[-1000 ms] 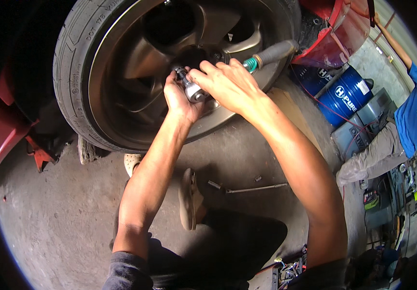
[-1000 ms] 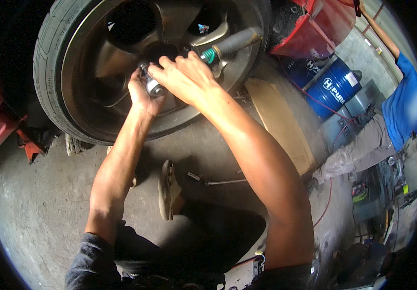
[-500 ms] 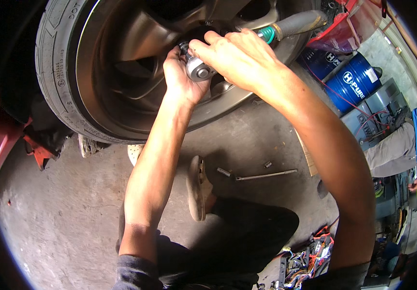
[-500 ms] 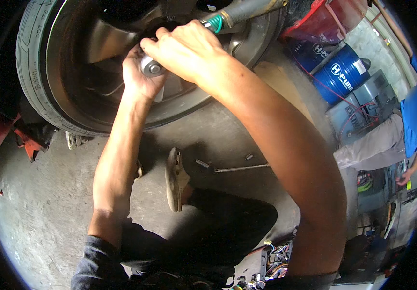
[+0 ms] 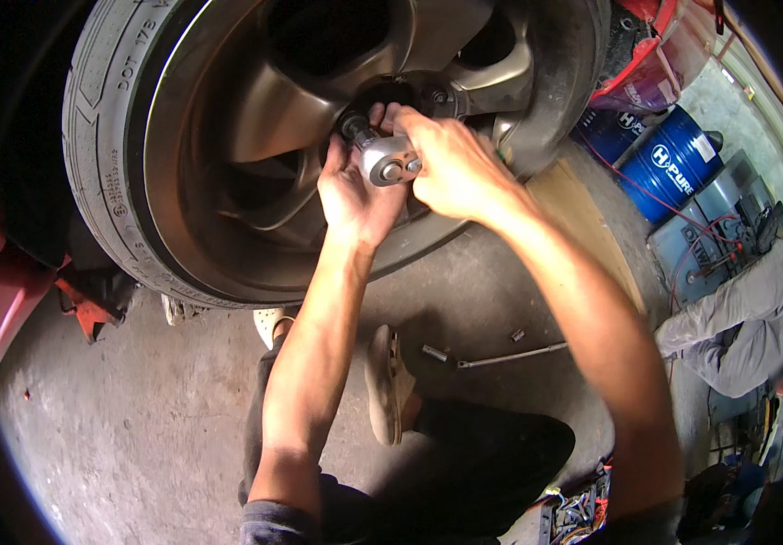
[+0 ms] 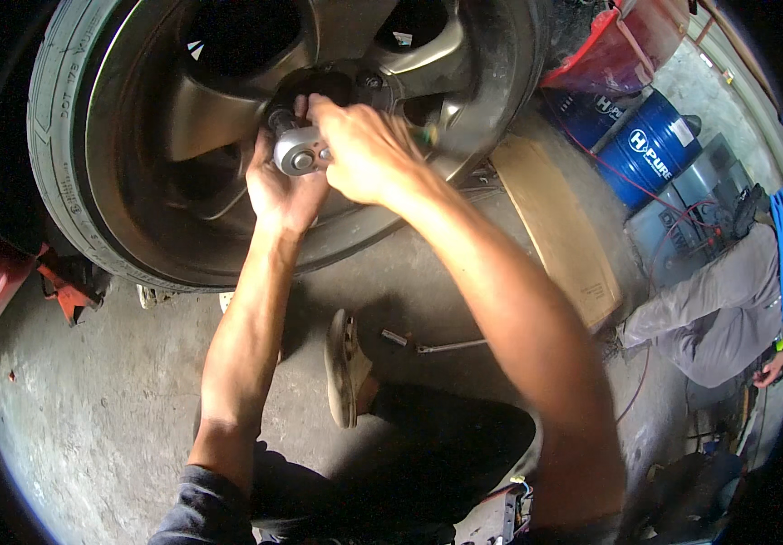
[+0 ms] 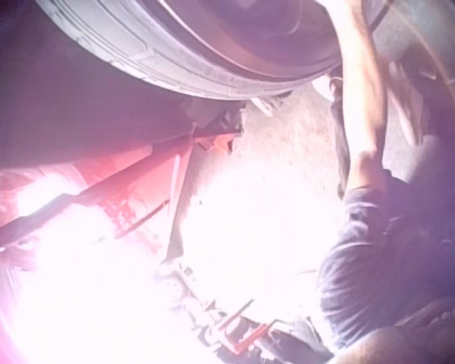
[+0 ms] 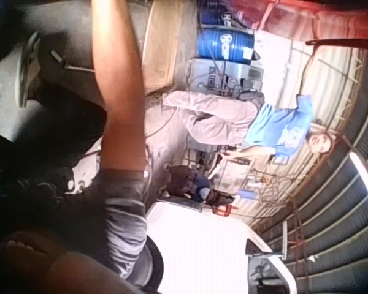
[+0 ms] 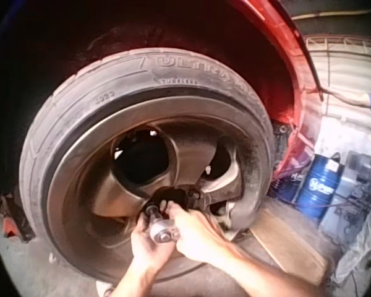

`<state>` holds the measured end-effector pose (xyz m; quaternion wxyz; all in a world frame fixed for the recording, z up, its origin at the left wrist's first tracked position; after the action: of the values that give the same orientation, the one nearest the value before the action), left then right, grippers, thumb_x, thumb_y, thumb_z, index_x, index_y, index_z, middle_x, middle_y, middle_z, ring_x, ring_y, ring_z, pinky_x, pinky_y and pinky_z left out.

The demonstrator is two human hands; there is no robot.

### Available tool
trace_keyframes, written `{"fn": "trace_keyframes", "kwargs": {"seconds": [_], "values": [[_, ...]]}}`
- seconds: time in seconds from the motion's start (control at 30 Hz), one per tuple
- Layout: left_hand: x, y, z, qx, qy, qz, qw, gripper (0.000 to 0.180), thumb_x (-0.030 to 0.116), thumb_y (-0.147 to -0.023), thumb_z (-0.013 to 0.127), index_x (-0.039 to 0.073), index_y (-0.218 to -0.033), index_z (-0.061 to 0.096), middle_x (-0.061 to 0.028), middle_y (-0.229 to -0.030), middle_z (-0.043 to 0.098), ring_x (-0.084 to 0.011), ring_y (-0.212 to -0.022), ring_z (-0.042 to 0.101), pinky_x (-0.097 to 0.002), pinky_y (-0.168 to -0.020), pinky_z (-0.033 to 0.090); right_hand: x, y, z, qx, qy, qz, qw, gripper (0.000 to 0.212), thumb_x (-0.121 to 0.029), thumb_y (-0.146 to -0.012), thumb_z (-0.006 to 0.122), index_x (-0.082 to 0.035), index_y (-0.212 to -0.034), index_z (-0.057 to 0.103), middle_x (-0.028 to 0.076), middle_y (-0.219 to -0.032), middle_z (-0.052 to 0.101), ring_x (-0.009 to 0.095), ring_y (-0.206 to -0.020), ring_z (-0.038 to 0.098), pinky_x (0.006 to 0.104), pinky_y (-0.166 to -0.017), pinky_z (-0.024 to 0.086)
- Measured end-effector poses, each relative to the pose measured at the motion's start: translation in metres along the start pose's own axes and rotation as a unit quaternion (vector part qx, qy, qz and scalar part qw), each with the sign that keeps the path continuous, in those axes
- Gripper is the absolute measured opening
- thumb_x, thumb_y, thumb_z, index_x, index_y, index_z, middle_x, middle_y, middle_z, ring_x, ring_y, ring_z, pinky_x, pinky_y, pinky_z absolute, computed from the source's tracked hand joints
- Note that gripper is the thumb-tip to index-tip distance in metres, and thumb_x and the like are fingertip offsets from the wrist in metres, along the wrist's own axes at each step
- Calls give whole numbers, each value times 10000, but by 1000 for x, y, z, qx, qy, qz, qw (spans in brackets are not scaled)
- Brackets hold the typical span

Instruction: The person uses a torque wrench to tighten the lug nuts on a car wheel. They systematically rotate the wrench across multiple lug nuts, applying torque to secure the wheel to the vehicle.

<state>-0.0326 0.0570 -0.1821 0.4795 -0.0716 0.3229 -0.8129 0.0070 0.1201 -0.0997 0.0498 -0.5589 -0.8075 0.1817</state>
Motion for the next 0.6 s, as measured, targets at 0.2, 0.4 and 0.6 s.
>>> {"fn": "trace_keyframes", "kwargs": {"seconds": [0.2,0.4,0.6], "values": [[26,4,-12,105,-243,-45,963,446,376,-913,404,4,-1156,456,-126,-1100,553,-275,-1042,509,-398,-938,386,20,16,94,27,-431,201,879,473,-18,-588,629,-1,-1052,534,182,-962,615,245,-926,596,335,-782,465],[37,3,-24,188,-298,21,936,354,331,-920,430,24,-1091,472,-85,-969,574,-175,-870,555,-319,-762,481,-7,44,79,296,-324,166,883,542,-121,-674,704,48,-1078,384,174,-907,561,231,-837,582,333,-726,467],[28,10,-11,83,-265,-81,957,418,364,-905,445,25,-1149,461,-109,-1054,575,-208,-912,571,-314,-798,482,-31,48,60,320,-224,89,916,623,-257,-781,649,125,-1162,336,299,-943,534,409,-832,591,404,-686,501]]}}
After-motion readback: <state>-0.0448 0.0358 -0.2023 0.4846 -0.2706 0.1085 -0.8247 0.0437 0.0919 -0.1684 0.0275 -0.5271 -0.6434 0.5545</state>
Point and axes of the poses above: each hand's wrist, its own y-axis away from the middle knuckle, its own z-axis out of the palm, x = y × z, the point moved 5 cm from there along -y, towards the middle knuckle
